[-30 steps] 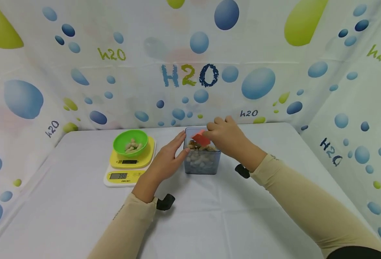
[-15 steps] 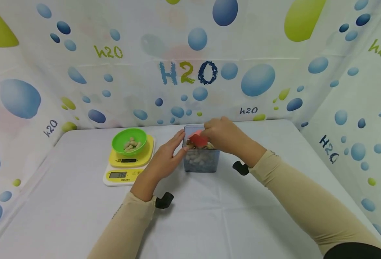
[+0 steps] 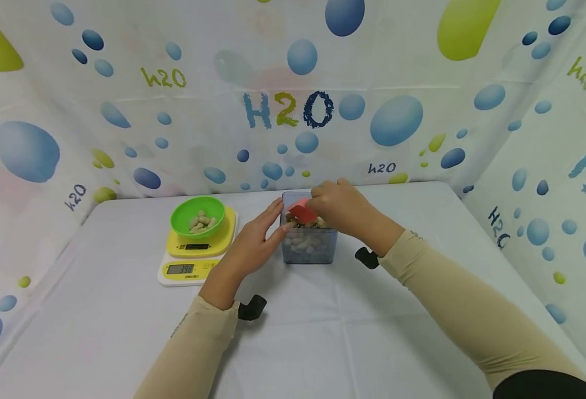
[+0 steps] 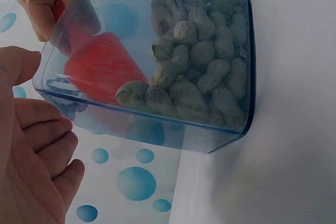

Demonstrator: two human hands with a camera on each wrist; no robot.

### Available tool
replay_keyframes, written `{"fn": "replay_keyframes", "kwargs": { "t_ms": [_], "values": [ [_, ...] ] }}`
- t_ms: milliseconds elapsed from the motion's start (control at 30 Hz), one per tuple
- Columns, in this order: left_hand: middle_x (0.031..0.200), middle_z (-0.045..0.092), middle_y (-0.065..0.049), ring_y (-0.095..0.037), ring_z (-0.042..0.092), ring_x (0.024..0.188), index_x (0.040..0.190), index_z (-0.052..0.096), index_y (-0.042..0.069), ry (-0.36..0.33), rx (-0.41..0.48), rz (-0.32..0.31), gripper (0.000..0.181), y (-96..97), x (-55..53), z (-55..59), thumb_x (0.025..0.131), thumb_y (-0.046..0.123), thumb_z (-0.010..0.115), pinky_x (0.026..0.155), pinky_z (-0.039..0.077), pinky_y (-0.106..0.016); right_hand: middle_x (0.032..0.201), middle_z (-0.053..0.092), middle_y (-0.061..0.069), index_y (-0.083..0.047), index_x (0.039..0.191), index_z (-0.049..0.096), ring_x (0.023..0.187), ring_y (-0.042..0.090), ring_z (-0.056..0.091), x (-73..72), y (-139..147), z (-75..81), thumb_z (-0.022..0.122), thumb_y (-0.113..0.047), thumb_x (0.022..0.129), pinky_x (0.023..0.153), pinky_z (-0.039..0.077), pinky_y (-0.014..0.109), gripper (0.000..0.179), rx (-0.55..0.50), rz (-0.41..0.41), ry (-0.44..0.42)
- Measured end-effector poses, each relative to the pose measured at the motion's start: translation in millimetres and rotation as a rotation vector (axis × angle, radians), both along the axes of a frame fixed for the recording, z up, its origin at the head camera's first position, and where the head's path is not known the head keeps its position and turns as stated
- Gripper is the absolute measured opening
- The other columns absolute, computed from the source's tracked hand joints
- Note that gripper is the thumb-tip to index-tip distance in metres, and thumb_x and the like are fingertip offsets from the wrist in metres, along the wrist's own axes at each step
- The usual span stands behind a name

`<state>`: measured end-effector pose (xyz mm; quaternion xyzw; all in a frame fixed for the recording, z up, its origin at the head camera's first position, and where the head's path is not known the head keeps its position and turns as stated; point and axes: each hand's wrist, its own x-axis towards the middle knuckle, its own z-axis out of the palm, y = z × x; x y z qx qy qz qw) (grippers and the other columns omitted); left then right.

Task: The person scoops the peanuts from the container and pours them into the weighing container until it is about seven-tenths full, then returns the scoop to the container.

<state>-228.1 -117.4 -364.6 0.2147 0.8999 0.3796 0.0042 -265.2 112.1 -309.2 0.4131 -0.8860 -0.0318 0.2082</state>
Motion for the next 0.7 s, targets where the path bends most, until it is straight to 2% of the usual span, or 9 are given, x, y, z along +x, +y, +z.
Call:
{"fn": "replay_keyframes", "kwargs": {
  "t_ms": [100,167,233,367,433,467,567,700],
  "values": [
    [0.164,0.018,0.011,-0.014,0.021,0.151,0.158,0.022,0.026,0.002,-0.005,-0.002,0.063,-0.6,0.7,0.9,0.103,0.044,0.046,0.120,0.027,-0.045,0.082,0.070,0.001,-0.016,0.096,0.079,0.076,0.019,0.065,0.5,2,6.4,0.079,-0.011,0.083,0.059,0.045,0.032,0.014,-0.050,-0.008,-0.120],
    [0.164,0.018,0.010,-0.014,0.021,0.151,0.158,0.022,0.026,0.006,-0.006,-0.004,0.063,-1.1,0.7,0.6,0.103,0.043,0.046,0.120,0.027,-0.045,0.083,0.070,0.001,-0.016,0.099,0.080,0.077,0.020,0.065,0.9,5,9.7,0.078,-0.011,0.083,0.059,0.045,0.033,0.017,-0.074,-0.015,-0.158],
    [0.164,0.018,0.010,-0.014,0.021,0.151,0.158,0.022,0.024,0.009,-0.006,-0.006,0.063,-1.2,0.8,0.6,0.103,0.044,0.046,0.120,0.027,-0.045,0.084,0.071,0.000,-0.018,0.101,0.079,0.077,0.020,0.064,0.3,7,10.5,0.077,-0.010,0.085,0.059,0.043,0.033,0.018,-0.057,-0.024,-0.120],
    [0.164,0.018,0.008,-0.016,0.021,0.151,0.158,0.023,0.023,0.012,-0.004,-0.004,0.063,-1.0,0.5,0.0,0.103,0.045,0.045,0.120,0.027,-0.046,0.087,0.072,0.000,-0.022,0.102,0.079,0.076,0.021,0.060,-1.9,8,5.0,0.078,-0.008,0.083,0.058,0.039,0.032,0.023,0.042,0.001,0.045],
    [0.164,0.019,0.007,-0.016,0.021,0.151,0.158,0.023,0.023,0.013,-0.002,-0.003,0.063,-0.5,0.6,-0.1,0.103,0.044,0.046,0.119,0.027,-0.047,0.091,0.074,0.000,-0.023,0.103,0.079,0.079,0.021,0.060,-3.0,8,1.4,0.080,-0.009,0.081,0.059,0.041,0.031,0.025,0.079,0.019,0.078],
    [0.164,0.019,0.007,-0.017,0.021,0.151,0.158,0.023,0.024,0.012,-0.001,-0.003,0.063,-0.2,0.4,-0.3,0.103,0.043,0.046,0.119,0.028,-0.046,0.091,0.074,0.000,-0.023,0.103,0.079,0.079,0.021,0.060,-3.3,7,0.2,0.081,-0.010,0.081,0.059,0.041,0.031,0.026,0.088,0.025,0.069],
    [0.164,0.019,0.007,-0.017,0.021,0.151,0.158,0.022,0.025,0.010,0.000,-0.003,0.062,0.4,0.7,-0.1,0.103,0.043,0.046,0.119,0.028,-0.047,0.092,0.073,0.000,-0.020,0.102,0.079,0.082,0.020,0.062,-4.0,5,-0.8,0.082,-0.013,0.080,0.062,0.044,0.032,0.023,0.069,0.003,-0.030],
    [0.164,0.017,0.012,-0.015,0.020,0.151,0.158,0.021,0.027,-0.005,-0.007,0.005,0.063,0.6,1.5,1.2,0.102,0.047,0.044,0.119,0.027,-0.046,0.090,0.073,0.002,-0.014,0.101,0.079,0.082,0.019,0.066,-3.8,3,2.2,0.078,-0.014,0.085,0.071,0.052,0.034,0.016,-0.028,-0.054,-0.224]
  ]
}}
